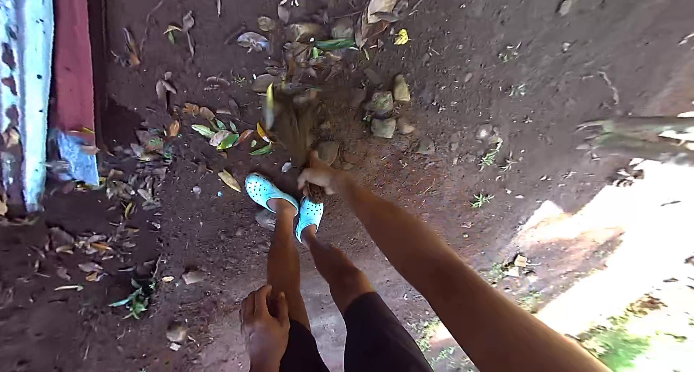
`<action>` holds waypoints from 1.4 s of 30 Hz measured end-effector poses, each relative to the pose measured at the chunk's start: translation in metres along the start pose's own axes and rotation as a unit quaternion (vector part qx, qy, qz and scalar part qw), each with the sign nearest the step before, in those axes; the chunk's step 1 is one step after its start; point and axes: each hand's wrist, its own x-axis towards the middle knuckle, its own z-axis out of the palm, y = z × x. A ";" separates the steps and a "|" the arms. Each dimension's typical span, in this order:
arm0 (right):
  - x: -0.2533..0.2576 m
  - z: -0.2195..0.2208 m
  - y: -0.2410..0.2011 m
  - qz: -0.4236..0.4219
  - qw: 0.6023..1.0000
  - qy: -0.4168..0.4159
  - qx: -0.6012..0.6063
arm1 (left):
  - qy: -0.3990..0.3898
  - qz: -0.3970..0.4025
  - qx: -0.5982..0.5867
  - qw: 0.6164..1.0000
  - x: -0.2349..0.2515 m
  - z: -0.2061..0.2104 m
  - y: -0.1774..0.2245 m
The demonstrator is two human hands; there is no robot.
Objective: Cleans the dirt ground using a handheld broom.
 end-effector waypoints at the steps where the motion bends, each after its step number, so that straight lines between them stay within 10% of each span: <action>1: -0.022 0.004 0.001 0.018 0.999 -0.039 -0.015 | -0.001 -0.005 -0.008 1.000 -0.002 0.001 -0.002; 6: -0.109 -0.023 0.015 0.048 0.997 0.047 -0.050 | 0.006 -0.018 -0.041 0.999 -0.007 0.012 -0.001; 10: -0.027 0.042 0.040 0.047 0.980 0.194 0.002 | 0.031 -0.034 -0.044 0.998 -0.012 0.015 0.004; 14: 0.067 0.220 0.046 0.088 0.995 0.035 0.009 | 0.046 -0.058 -0.051 0.996 -0.018 0.023 0.002; 17: 0.056 0.261 0.030 0.081 0.988 -0.128 0.025 | 0.055 -0.063 -0.057 0.995 -0.022 0.027 0.004; 20: -0.006 0.220 0.010 0.078 0.973 -0.213 -0.033 | 0.057 -0.070 -0.073 0.993 -0.022 0.029 0.005; 26: -0.050 0.173 0.066 0.099 0.965 0.098 0.224 | 0.036 -0.071 -0.073 0.994 -0.023 0.025 0.010; 28: -0.022 0.183 0.066 0.088 0.954 0.072 0.279 | 0.038 -0.075 -0.079 0.993 -0.023 0.024 0.005; 32: -0.064 0.124 0.018 0.112 0.982 -0.113 0.099 | 0.037 -0.078 -0.095 0.992 -0.017 0.023 0.001; 35: -0.113 0.032 -0.009 0.081 0.995 -0.031 -0.042 | 0.031 -0.066 -0.097 0.993 -0.016 0.021 0.007; 39: -0.044 -0.075 -0.039 0.013 0.977 0.214 -0.018 | 0.037 -0.060 -0.086 0.994 -0.008 0.021 0.010; 42: 0.054 -0.017 -0.053 -0.027 0.969 0.241 0.044 | 0.040 -0.066 -0.081 0.994 -0.004 0.017 0.002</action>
